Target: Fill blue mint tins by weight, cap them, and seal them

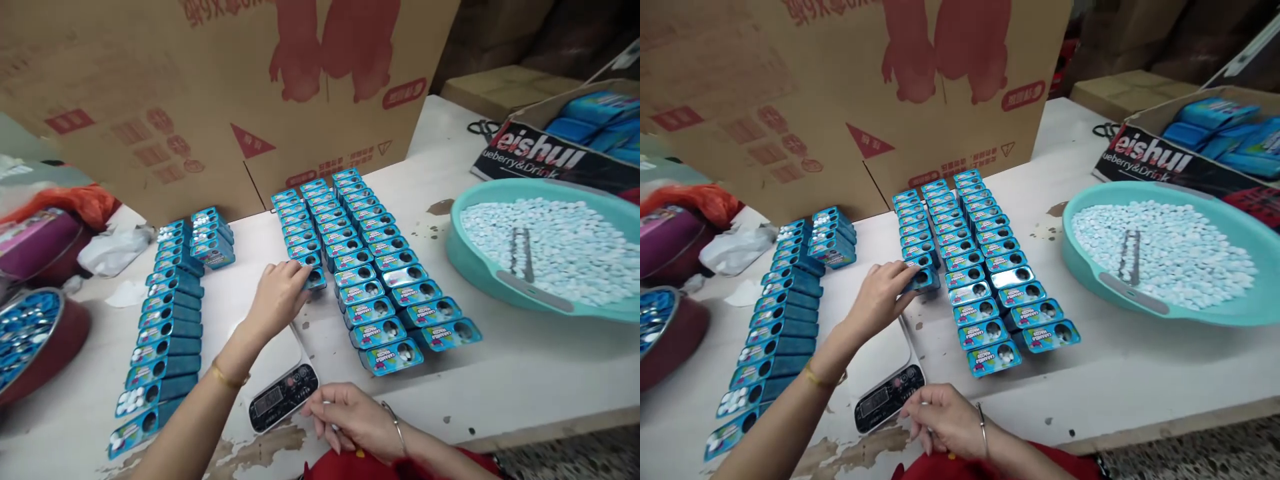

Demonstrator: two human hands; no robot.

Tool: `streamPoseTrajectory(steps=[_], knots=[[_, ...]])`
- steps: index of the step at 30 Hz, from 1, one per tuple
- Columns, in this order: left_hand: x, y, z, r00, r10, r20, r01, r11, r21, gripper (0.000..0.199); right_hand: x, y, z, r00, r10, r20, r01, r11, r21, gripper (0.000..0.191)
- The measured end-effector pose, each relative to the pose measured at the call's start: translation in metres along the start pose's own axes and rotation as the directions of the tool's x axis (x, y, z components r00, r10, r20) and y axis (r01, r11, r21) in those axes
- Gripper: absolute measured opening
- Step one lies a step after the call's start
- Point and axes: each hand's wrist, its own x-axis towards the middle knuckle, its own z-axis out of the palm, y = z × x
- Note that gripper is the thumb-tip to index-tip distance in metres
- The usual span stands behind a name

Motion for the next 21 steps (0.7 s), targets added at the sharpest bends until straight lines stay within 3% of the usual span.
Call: streamPoseTrajectory(steps=[2, 4, 7, 9, 13, 17, 19, 21], knots=[[0.011, -0.001, 0.012, 1.000, -0.015, 0.012, 0.015, 1.000, -0.012, 0.031, 0.000, 0.000, -0.003, 1.000, -0.005, -0.017, 0.005, 1.000, 0.015, 0.056], [0.010, -0.005, 0.026, 0.995, -0.075, -0.063, 0.071, 0.995, -0.069, 0.040, 0.001, 0.000, -0.005, 1.000, -0.012, -0.028, 0.013, 0.999, 0.031, 0.057], [-0.003, -0.009, 0.050, 0.937, -0.270, -0.220, 0.205, 0.938, -0.278, 0.083, 0.005, -0.002, -0.007, 1.000, 0.004, -0.027, -0.003, 1.000, 0.031, 0.056], [-0.013, -0.009, 0.068, 0.906, -0.380, -0.186, 0.270, 0.859, -0.436, 0.099, 0.007, -0.003, -0.006, 0.999, 0.031, -0.014, -0.031, 0.999, 0.021, 0.058], [-0.019, -0.001, 0.092, 0.917, -0.399, -0.022, 0.314, 0.755, -0.575, 0.089, 0.010, -0.004, -0.002, 0.997, 0.073, 0.006, -0.073, 0.997, -0.005, 0.062], [-0.017, -0.009, 0.088, 0.930, -0.365, -0.036, 0.276, 0.760, -0.588, 0.095, 0.008, -0.005, -0.002, 0.997, 0.073, -0.016, -0.073, 0.997, -0.023, 0.064], [-0.017, -0.032, 0.075, 0.928, -0.364, -0.084, 0.258, 0.788, -0.559, 0.096, 0.008, -0.002, -0.005, 0.998, 0.064, -0.016, -0.064, 0.998, -0.019, 0.065], [-0.017, -0.067, 0.058, 0.889, -0.421, -0.178, 0.304, 0.835, -0.458, 0.085, 0.012, 0.003, -0.008, 0.998, 0.067, -0.007, -0.068, 0.998, -0.019, 0.066]])
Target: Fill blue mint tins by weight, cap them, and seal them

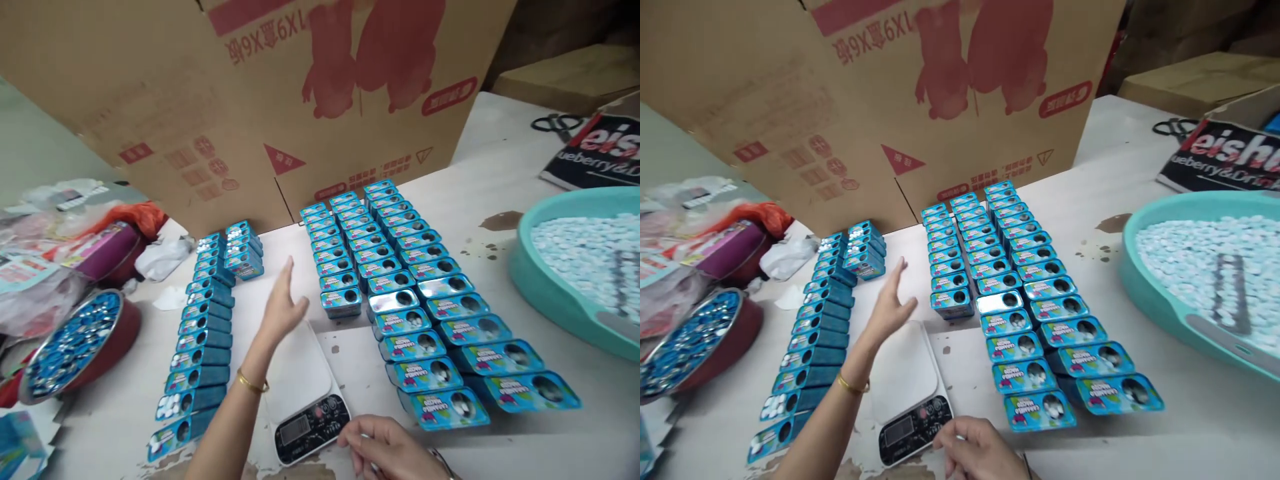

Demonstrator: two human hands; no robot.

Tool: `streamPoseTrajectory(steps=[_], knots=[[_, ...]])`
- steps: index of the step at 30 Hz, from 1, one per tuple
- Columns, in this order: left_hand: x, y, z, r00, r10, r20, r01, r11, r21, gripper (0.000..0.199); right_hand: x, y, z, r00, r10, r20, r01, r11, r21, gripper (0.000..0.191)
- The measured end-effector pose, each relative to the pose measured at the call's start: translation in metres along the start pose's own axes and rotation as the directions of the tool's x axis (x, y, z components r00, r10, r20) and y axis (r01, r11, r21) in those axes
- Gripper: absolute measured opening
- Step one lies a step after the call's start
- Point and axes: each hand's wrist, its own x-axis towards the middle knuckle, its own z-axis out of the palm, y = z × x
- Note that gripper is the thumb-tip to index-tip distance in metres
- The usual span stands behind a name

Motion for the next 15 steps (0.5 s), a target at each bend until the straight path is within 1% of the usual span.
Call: streamPoseTrajectory(steps=[1, 2, 3, 4, 5, 6, 7, 9, 11, 12, 14, 15], knots=[[0.010, -0.013, -0.015, 0.997, -0.028, -0.077, 0.036, 0.994, 0.100, 0.074, 0.003, 0.004, -0.002, 1.000, 0.005, 0.005, -0.005, 1.000, -0.005, 0.066], [0.020, -0.027, -0.028, 0.985, -0.072, -0.157, 0.106, 0.970, 0.220, 0.063, 0.007, 0.007, -0.003, 1.000, 0.008, 0.011, -0.007, 1.000, -0.013, 0.066], [0.030, -0.041, -0.041, 0.967, -0.125, -0.224, 0.197, 0.919, 0.340, 0.053, 0.011, 0.011, -0.005, 1.000, 0.007, 0.021, -0.007, 1.000, -0.021, 0.067], [0.038, -0.055, -0.051, 0.949, -0.179, -0.261, 0.283, 0.851, 0.443, 0.045, 0.014, 0.014, -0.006, 0.999, 0.003, 0.033, -0.002, 1.000, -0.027, 0.067], [0.045, -0.068, -0.058, 0.939, -0.224, -0.260, 0.332, 0.781, 0.529, 0.039, 0.015, 0.015, -0.006, 0.999, 0.000, 0.046, 0.002, 1.000, -0.030, 0.068], [0.050, -0.080, -0.063, 0.939, -0.255, -0.231, 0.343, 0.723, 0.599, 0.034, 0.016, 0.016, -0.006, 0.999, -0.005, 0.053, 0.007, 1.000, -0.031, 0.069], [0.053, -0.089, -0.066, 0.947, -0.266, -0.181, 0.317, 0.685, 0.656, 0.029, 0.015, 0.014, -0.005, 0.999, -0.008, 0.052, 0.009, 1.000, -0.023, 0.069], [0.054, -0.099, -0.068, 0.974, -0.217, -0.059, 0.191, 0.661, 0.726, 0.020, 0.009, 0.008, -0.003, 1.000, -0.021, 0.022, 0.021, 1.000, 0.003, 0.067], [0.048, -0.095, -0.071, 0.995, -0.098, 0.021, 0.049, 0.662, 0.748, 0.014, 0.001, 0.000, -0.001, 0.999, -0.045, -0.026, 0.047, 0.998, 0.046, 0.064], [0.042, -0.087, -0.075, 0.999, -0.035, 0.036, -0.004, 0.662, 0.750, 0.013, -0.002, -0.003, 0.000, 0.997, -0.061, -0.046, 0.064, 0.995, 0.075, 0.063], [0.025, -0.062, -0.084, 0.997, 0.053, 0.047, -0.070, 0.663, 0.745, 0.016, -0.007, -0.006, 0.001, 0.994, -0.084, -0.064, 0.093, 0.985, 0.144, 0.060], [0.014, -0.045, -0.090, 0.996, 0.066, 0.057, -0.087, 0.667, 0.740, 0.017, -0.008, -0.006, 0.001, 0.994, -0.088, -0.065, 0.099, 0.978, 0.183, 0.058]])
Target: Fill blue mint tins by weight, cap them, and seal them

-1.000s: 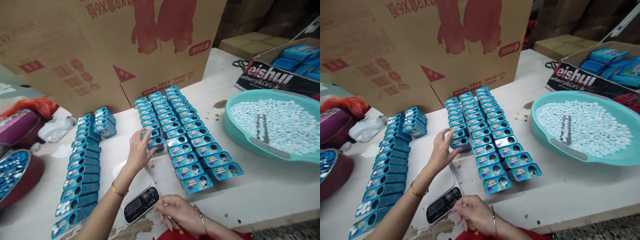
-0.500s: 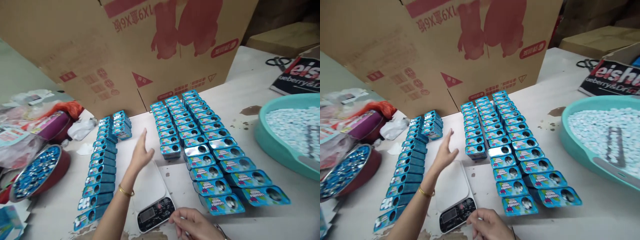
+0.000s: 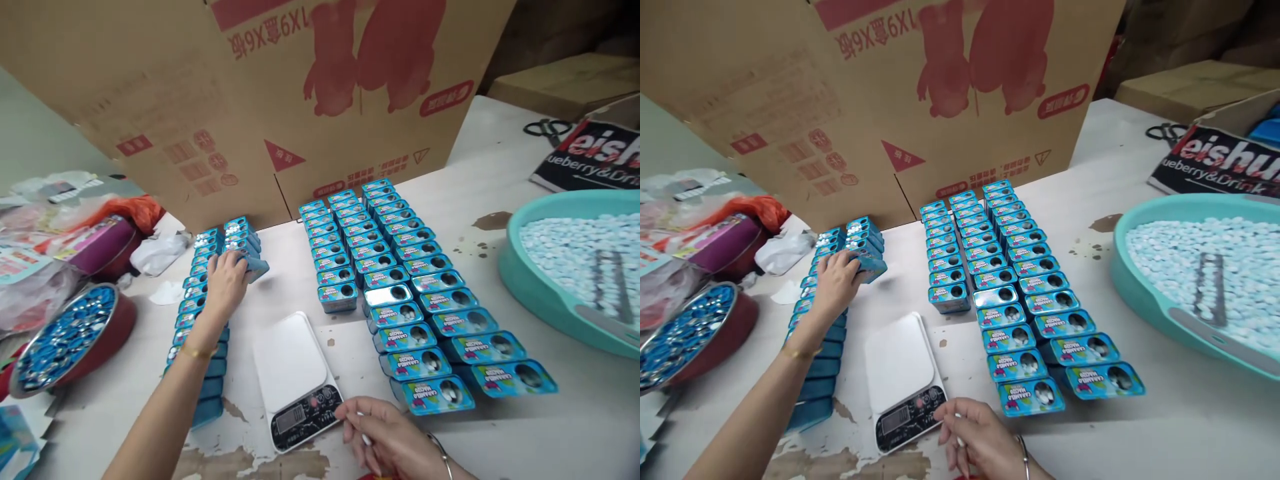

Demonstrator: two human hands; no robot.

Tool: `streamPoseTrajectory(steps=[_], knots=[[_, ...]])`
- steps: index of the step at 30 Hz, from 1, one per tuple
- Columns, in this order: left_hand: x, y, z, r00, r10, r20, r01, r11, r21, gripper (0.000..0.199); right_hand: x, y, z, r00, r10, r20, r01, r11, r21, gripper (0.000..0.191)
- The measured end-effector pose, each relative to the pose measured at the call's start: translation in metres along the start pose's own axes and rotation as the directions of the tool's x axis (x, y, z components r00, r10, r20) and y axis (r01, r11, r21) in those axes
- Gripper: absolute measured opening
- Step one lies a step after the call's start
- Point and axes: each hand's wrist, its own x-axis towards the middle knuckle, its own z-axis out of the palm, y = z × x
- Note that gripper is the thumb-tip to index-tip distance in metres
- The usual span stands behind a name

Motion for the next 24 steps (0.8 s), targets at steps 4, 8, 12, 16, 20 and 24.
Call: streamPoseTrajectory(steps=[4, 8, 12, 16, 20, 24], knots=[[-0.049, 0.047, -0.063, 0.979, 0.087, 0.184, -0.073, 0.994, -0.081, 0.022, -0.003, 0.005, 0.000, 1.000, 0.000, 0.022, -0.003, 0.995, 0.096, 0.050], [-0.084, 0.093, -0.082, 0.919, 0.187, 0.346, -0.144, 0.979, -0.145, 0.016, -0.011, 0.010, 0.003, 1.000, -0.016, 0.025, 0.014, 0.994, 0.109, 0.047], [-0.092, 0.105, -0.073, 0.901, 0.227, 0.370, -0.176, 0.970, -0.167, 0.011, -0.023, 0.012, 0.003, 1.000, -0.017, 0.018, 0.015, 0.991, 0.131, 0.043], [-0.100, 0.106, -0.085, 0.973, 0.196, 0.124, -0.159, 0.952, -0.261, 0.016, -0.031, 0.008, 0.002, 1.000, 0.017, 0.012, -0.019, 0.971, 0.239, 0.035], [-0.134, 0.144, -0.103, 0.960, 0.281, 0.017, -0.226, 0.808, -0.543, 0.015, -0.033, 0.005, 0.001, 0.998, 0.070, -0.004, -0.061, 0.895, 0.443, 0.028], [-0.172, 0.199, -0.088, 0.906, 0.406, 0.116, -0.212, 0.676, -0.706, 0.021, -0.033, 0.009, -0.002, 0.996, 0.089, -0.024, -0.062, 0.841, 0.537, 0.032]])
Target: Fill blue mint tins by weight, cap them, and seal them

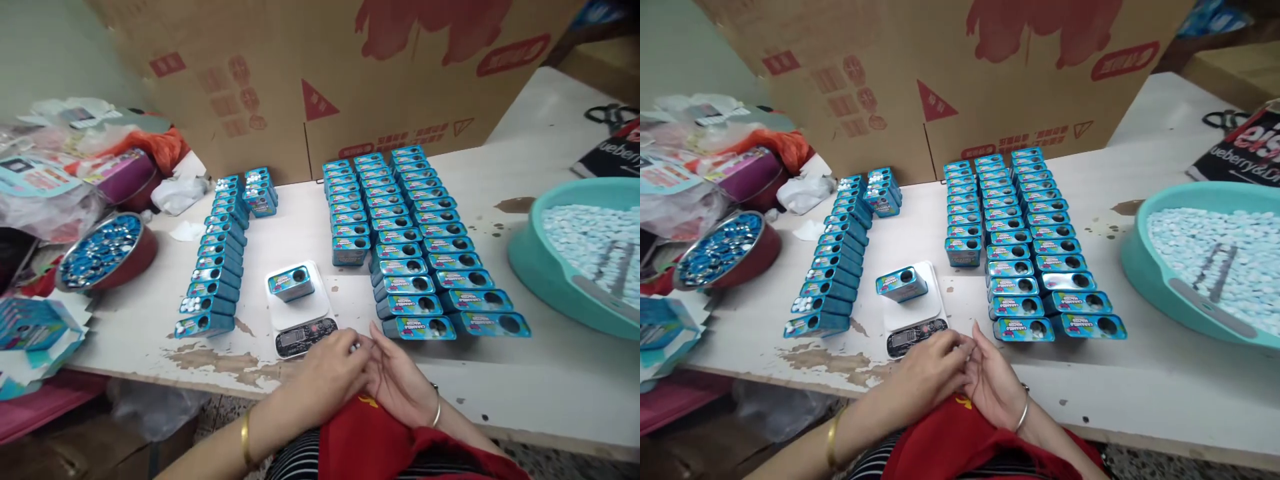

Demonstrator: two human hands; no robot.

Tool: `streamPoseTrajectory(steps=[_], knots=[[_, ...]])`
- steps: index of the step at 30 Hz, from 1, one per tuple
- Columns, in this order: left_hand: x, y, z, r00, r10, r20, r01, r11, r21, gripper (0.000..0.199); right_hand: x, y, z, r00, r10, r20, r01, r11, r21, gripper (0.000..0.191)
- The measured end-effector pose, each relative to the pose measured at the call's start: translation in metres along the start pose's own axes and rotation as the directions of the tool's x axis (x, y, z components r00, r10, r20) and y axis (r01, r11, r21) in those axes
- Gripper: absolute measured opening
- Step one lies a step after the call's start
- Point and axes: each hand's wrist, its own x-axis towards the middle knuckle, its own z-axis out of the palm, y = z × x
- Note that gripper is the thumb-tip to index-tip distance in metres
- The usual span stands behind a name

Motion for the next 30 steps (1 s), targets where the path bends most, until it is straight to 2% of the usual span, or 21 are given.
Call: streamPoseTrajectory(steps=[2, 5, 10, 14, 17, 21, 24, 26, 28, 30], knots=[[-0.002, 0.003, 0.023, 0.999, -0.043, -0.032, 0.043, 0.999, -0.021, 0.021, -0.001, 0.002, -0.003, 1.000, -0.002, -0.012, 0.002, 1.000, -0.009, 0.030], [-0.005, -0.003, 0.038, 0.995, -0.070, -0.072, 0.067, 0.996, -0.051, 0.016, -0.003, 0.004, -0.003, 1.000, -0.018, 0.007, 0.019, 0.998, -0.067, 0.025], [-0.007, -0.006, 0.032, 0.992, -0.064, -0.106, 0.056, 0.996, -0.075, 0.011, -0.001, 0.008, -0.002, 0.998, -0.024, 0.056, 0.030, 0.992, -0.123, 0.023], [-0.003, -0.006, 0.028, 0.995, -0.085, -0.051, 0.083, 0.996, -0.039, 0.011, 0.002, 0.009, -0.002, 0.995, -0.019, 0.098, 0.032, 0.991, -0.127, 0.021], [0.001, -0.011, 0.024, 0.997, -0.069, -0.035, 0.068, 0.997, -0.031, 0.010, 0.003, 0.006, 0.006, 0.994, -0.044, 0.102, 0.059, 0.986, -0.154, 0.021], [0.006, -0.028, -0.001, 0.978, -0.052, -0.200, 0.025, 0.990, -0.137, 0.009, 0.004, -0.006, 0.041, 0.979, -0.100, 0.177, 0.133, 0.973, -0.187, 0.025], [0.011, -0.045, -0.034, 0.926, -0.081, -0.369, -0.007, 0.972, -0.233, 0.010, 0.005, -0.017, 0.080, 0.952, -0.139, 0.271, 0.199, 0.958, -0.207, 0.032], [0.014, -0.057, -0.056, 0.885, -0.116, -0.451, 0.005, 0.971, -0.239, 0.008, 0.007, -0.022, 0.103, 0.936, -0.161, 0.313, 0.236, 0.947, -0.218, 0.036], [0.015, -0.068, -0.070, 0.864, -0.154, -0.480, 0.045, 0.972, -0.230, 0.007, 0.011, -0.026, 0.119, 0.932, -0.179, 0.314, 0.260, 0.936, -0.237, 0.042], [0.014, -0.078, -0.076, 0.861, -0.186, -0.473, 0.087, 0.971, -0.224, 0.007, 0.017, -0.028, 0.127, 0.938, -0.197, 0.283, 0.274, 0.925, -0.262, 0.048]])
